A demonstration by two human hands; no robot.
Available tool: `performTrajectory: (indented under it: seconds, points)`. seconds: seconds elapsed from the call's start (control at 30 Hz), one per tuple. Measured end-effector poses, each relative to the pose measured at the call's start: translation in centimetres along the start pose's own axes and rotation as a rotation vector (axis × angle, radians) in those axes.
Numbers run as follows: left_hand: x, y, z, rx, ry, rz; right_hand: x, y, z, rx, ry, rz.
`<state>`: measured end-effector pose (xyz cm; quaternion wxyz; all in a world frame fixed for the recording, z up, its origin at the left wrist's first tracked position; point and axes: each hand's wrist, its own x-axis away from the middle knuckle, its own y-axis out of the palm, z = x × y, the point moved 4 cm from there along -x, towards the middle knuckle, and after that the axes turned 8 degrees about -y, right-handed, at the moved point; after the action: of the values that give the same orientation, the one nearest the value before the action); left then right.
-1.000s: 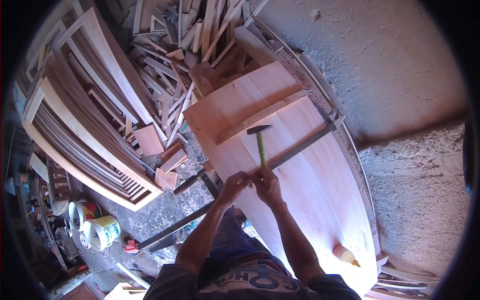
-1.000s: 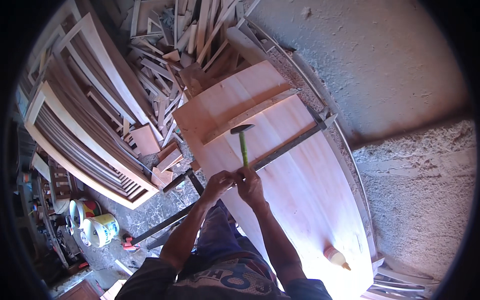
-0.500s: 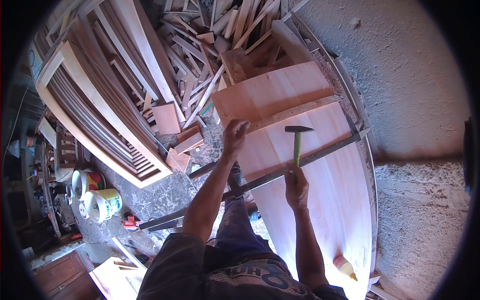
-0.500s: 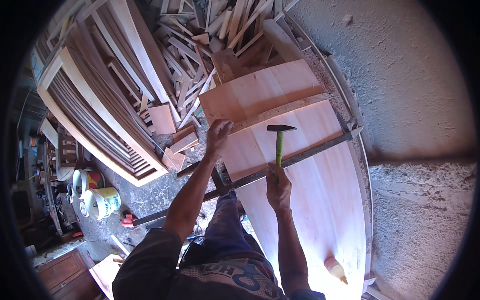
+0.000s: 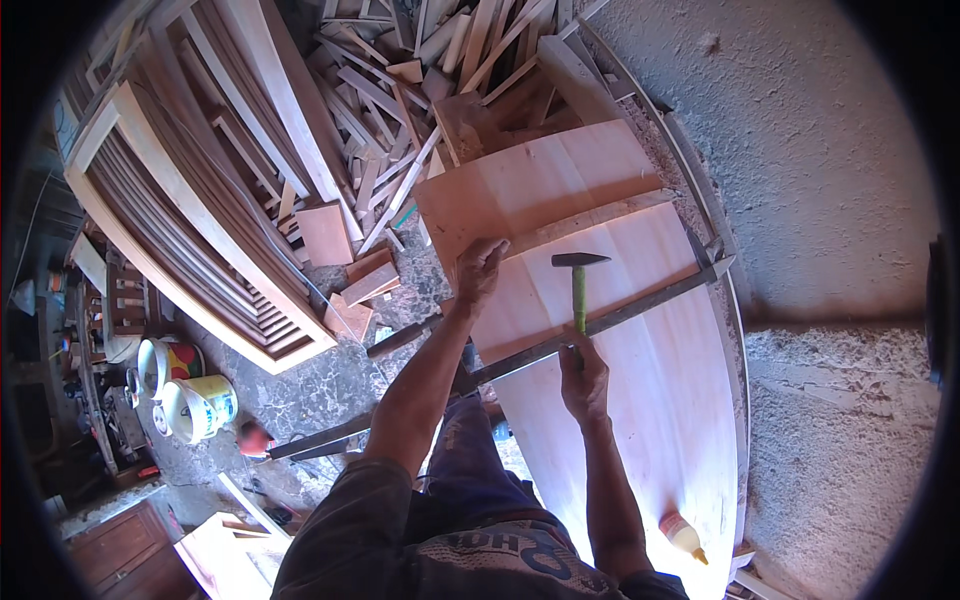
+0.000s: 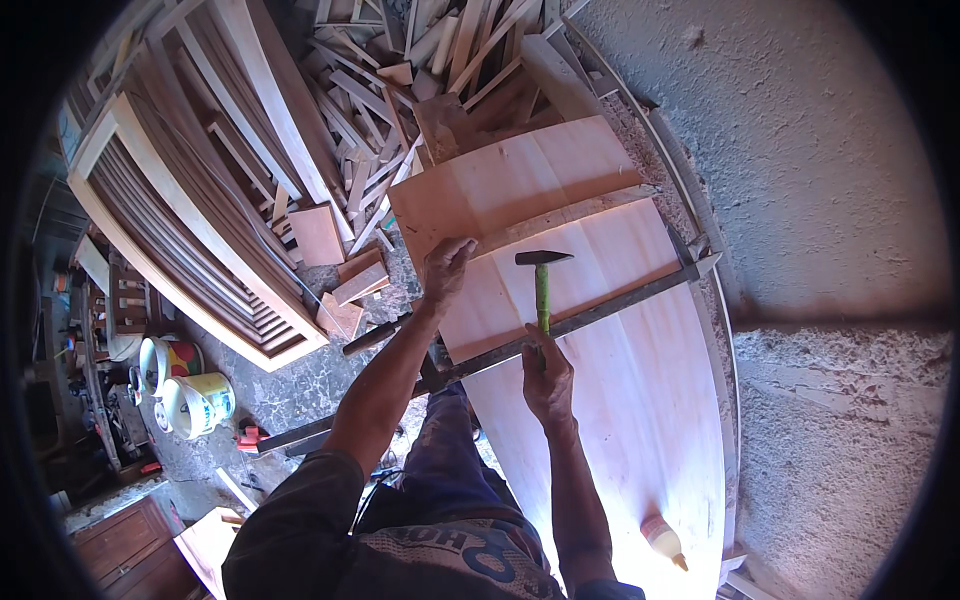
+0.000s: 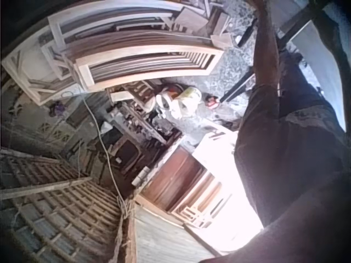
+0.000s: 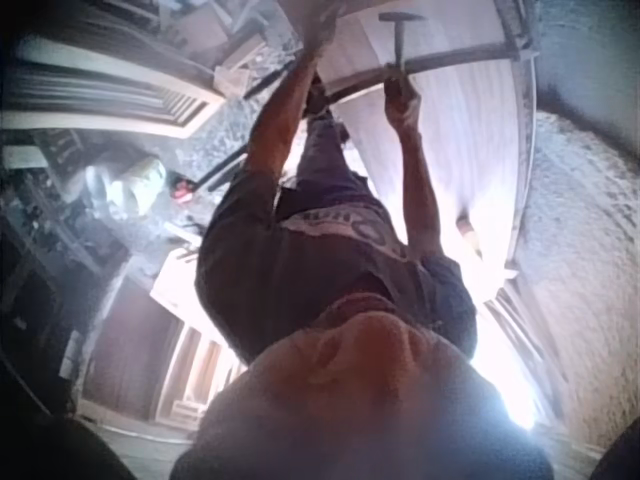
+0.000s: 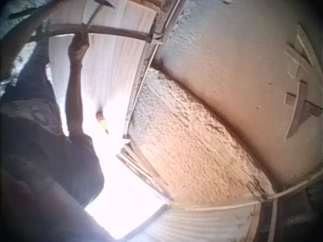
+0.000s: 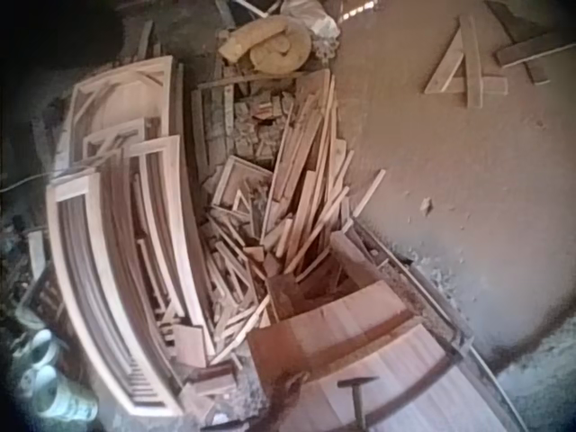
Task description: The person assembles a wooden structure by applying glue to a plank and securing it to a larger board using a clamp. They use a hammer to tap the plank into place and adjust the clamp to ensure a tight fit.
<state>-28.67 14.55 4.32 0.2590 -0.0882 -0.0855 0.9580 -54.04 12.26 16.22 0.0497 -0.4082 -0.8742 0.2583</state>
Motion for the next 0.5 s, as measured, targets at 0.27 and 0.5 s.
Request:
performTrajectory:
  seconds: [0.27,0.5]
  points:
    - [0.0,0.5,0.1,-0.025,0.041,-0.028,-2.5,1.1,-0.1,0.007,-0.156,0.044]
    - [-0.6,-1.5,-1.5,0.026,0.054,0.001,-3.4,2.3,-1.3,0.089,-0.157,-0.040]
